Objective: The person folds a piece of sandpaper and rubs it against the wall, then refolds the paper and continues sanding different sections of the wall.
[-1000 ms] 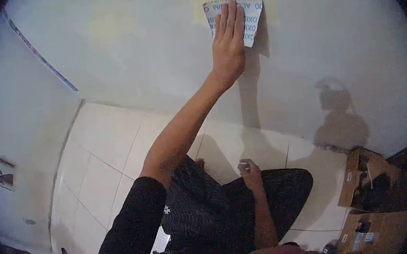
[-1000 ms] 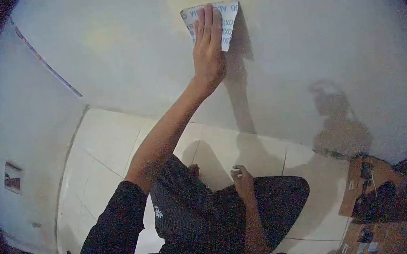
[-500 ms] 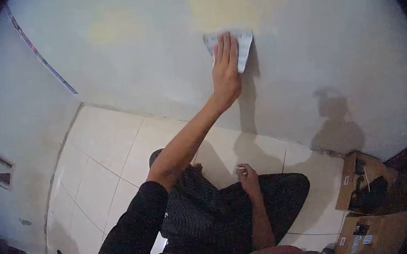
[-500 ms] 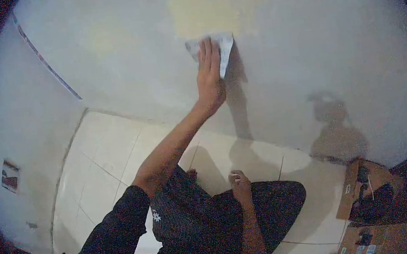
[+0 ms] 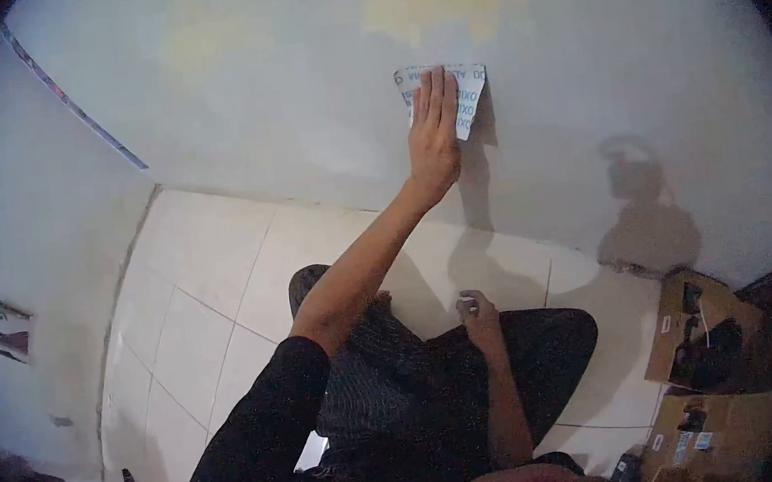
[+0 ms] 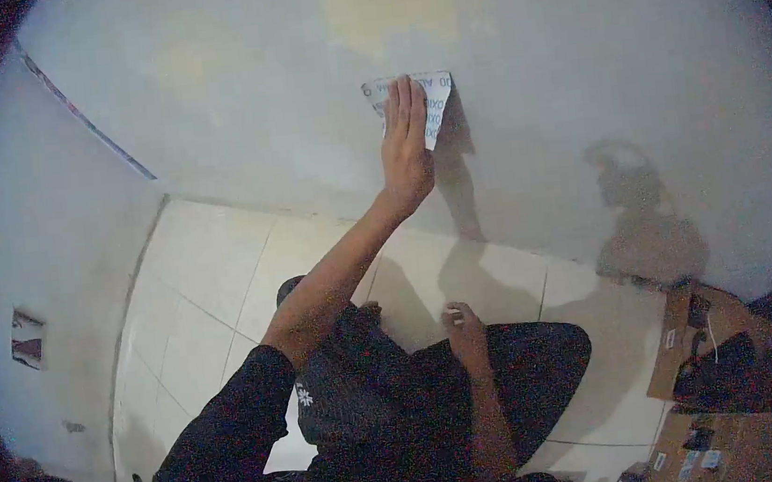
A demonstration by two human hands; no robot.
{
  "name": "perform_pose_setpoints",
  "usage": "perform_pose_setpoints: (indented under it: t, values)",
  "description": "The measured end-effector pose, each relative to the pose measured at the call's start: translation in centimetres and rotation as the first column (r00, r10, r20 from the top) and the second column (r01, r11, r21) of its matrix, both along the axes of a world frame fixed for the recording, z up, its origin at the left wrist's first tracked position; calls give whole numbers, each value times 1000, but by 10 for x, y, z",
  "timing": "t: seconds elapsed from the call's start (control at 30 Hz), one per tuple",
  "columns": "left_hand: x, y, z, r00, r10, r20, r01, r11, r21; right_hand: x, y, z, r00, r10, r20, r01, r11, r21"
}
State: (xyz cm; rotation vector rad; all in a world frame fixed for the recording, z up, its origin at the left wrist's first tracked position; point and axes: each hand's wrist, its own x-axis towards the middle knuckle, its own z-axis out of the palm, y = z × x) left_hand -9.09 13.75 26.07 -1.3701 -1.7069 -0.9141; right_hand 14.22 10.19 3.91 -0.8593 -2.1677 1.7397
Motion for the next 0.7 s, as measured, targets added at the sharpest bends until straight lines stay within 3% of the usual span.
perform_pose_setpoints:
  t: [0.1, 0.23, 0.27, 0.3, 0.37, 0.4, 0.47, 0.63, 0.7]
  values:
    - [10, 15, -9, 998, -37, 41, 35, 998, 56, 7, 10, -25, 1000, 10, -27, -10, 1000, -3]
    - [12, 28, 65, 1000, 3, -23, 0, 988, 157, 7, 5, -24, 1000, -18, -25, 16, 999, -46]
    - [5, 19, 85, 999, -17, -41, 25, 981, 191, -1, -1, -9, 999, -4, -48, 5, 1000, 22]
    - [6, 16, 84, 999, -13, -29, 18, 985, 174, -2, -1, -10, 997, 8, -81, 0, 995, 98]
    - [6, 11, 85, 999, 13, -49, -7, 993, 117, -3, -3, -13, 999, 4, -44, -3, 1000, 13]
    - [3, 11, 76, 999, 17, -50, -11, 993, 119, -4, -1, -12, 1000, 3, -12, -4, 999, -54]
    - [-2, 10, 46, 999, 4, -35, 0, 993, 121, -1, -2, -7, 1000, 9, -14, -9, 1000, 7]
    - [8, -18, -30, 998, 28, 61, -24, 997, -67, 0, -5, 1, 999, -3, -53, 6, 998, 58]
    - [5, -10, -21, 996, 27, 84, -20, 996, -81, 1, 0, 9, 1000, 5, 16, -4, 999, -45]
